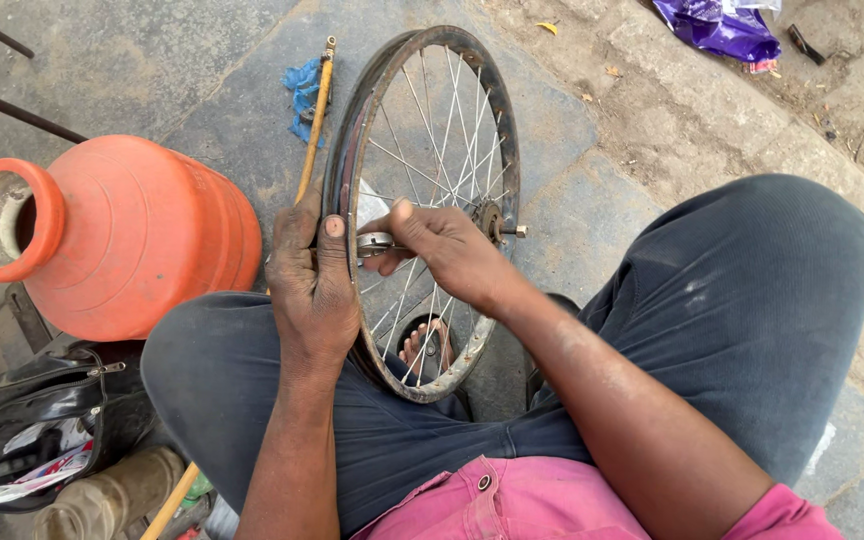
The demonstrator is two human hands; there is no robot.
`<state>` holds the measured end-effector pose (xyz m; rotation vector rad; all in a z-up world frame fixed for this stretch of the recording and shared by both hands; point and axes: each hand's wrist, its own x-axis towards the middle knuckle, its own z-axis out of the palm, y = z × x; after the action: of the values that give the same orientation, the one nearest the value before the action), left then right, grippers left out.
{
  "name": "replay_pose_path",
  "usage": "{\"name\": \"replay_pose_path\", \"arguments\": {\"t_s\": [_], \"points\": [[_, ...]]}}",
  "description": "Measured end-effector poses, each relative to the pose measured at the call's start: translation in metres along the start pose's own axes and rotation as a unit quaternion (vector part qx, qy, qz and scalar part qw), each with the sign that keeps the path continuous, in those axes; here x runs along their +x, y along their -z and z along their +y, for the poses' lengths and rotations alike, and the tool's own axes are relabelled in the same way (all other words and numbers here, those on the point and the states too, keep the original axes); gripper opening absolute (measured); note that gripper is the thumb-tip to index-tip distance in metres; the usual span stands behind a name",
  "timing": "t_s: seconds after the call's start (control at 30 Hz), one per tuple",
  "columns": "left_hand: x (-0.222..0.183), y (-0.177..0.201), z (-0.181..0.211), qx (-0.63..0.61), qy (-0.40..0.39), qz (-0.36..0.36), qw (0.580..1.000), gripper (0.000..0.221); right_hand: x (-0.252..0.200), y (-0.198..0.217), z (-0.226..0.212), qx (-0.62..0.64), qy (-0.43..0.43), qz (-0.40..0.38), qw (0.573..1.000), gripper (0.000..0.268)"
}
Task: The person uses their hands to insert and thread small metal components through the spokes of a bicycle wheel rim while sitting on the ground.
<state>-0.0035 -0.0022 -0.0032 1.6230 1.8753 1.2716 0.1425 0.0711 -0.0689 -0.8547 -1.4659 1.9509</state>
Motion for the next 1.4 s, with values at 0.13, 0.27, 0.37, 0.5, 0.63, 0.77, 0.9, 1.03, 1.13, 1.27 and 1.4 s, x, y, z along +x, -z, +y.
{"name": "replay_pose_path", "arguments": {"t_s": [0.13, 0.27, 0.37, 0.5, 0.63, 0.77, 0.9, 1.03, 1.13, 1.27, 1.4], "points": [[-0.002, -0.002, -0.001, -0.035, 0.004, -0.004, 0.999, 0.037, -0.001, 0.01, -0.009, -0.012, -0.016, -0.096, 0.995, 0.048], [-0.005, -0.004, 0.0, -0.032, 0.024, -0.006, 0.999, 0.035, -0.011, -0.001, -0.005, 0.067, 0.018, -0.061, 0.996, 0.04], [-0.005, -0.004, 0.0, -0.032, -0.02, 0.001, 0.999, 0.034, -0.017, -0.02, 0.001, 0.02, 0.089, 0.03, 0.995, 0.031], [-0.005, -0.007, 0.003, -0.039, 0.035, -0.009, 0.999, 0.038, -0.019, -0.036, -0.001, -0.219, 0.22, 0.235, 0.921, 0.036], [-0.005, -0.004, 0.004, -0.046, -0.036, -0.002, 0.998, 0.034, -0.018, -0.024, -0.012, -0.201, 0.051, 0.119, 0.971, 0.025], [-0.004, -0.003, 0.006, -0.035, -0.045, 0.0, 0.998, 0.034, -0.014, 0.015, -0.024, -0.082, -0.002, -0.108, 0.991, 0.032], [-0.007, -0.004, 0.01, -0.046, -0.008, -0.001, 0.999, 0.036, -0.016, 0.02, -0.015, 0.034, -0.016, -0.128, 0.991, 0.041], [-0.009, -0.004, 0.009, -0.041, -0.025, -0.003, 0.999, 0.037, -0.019, -0.002, -0.003, 0.061, 0.052, -0.027, 0.996, 0.028], [-0.004, -0.008, 0.009, -0.047, -0.006, -0.009, 0.999, 0.036, -0.025, -0.028, 0.0, -0.046, 0.121, 0.172, 0.977, 0.03], [-0.003, 0.001, 0.011, -0.031, -0.016, -0.052, 0.998, 0.038, -0.025, -0.017, -0.002, -0.097, 0.149, 0.16, 0.971, 0.026], [-0.029, -0.002, 0.035, -0.078, -0.014, -0.094, 0.992, 0.038, -0.02, 0.009, -0.014, -0.047, 0.132, 0.164, 0.977, 0.022]]}}
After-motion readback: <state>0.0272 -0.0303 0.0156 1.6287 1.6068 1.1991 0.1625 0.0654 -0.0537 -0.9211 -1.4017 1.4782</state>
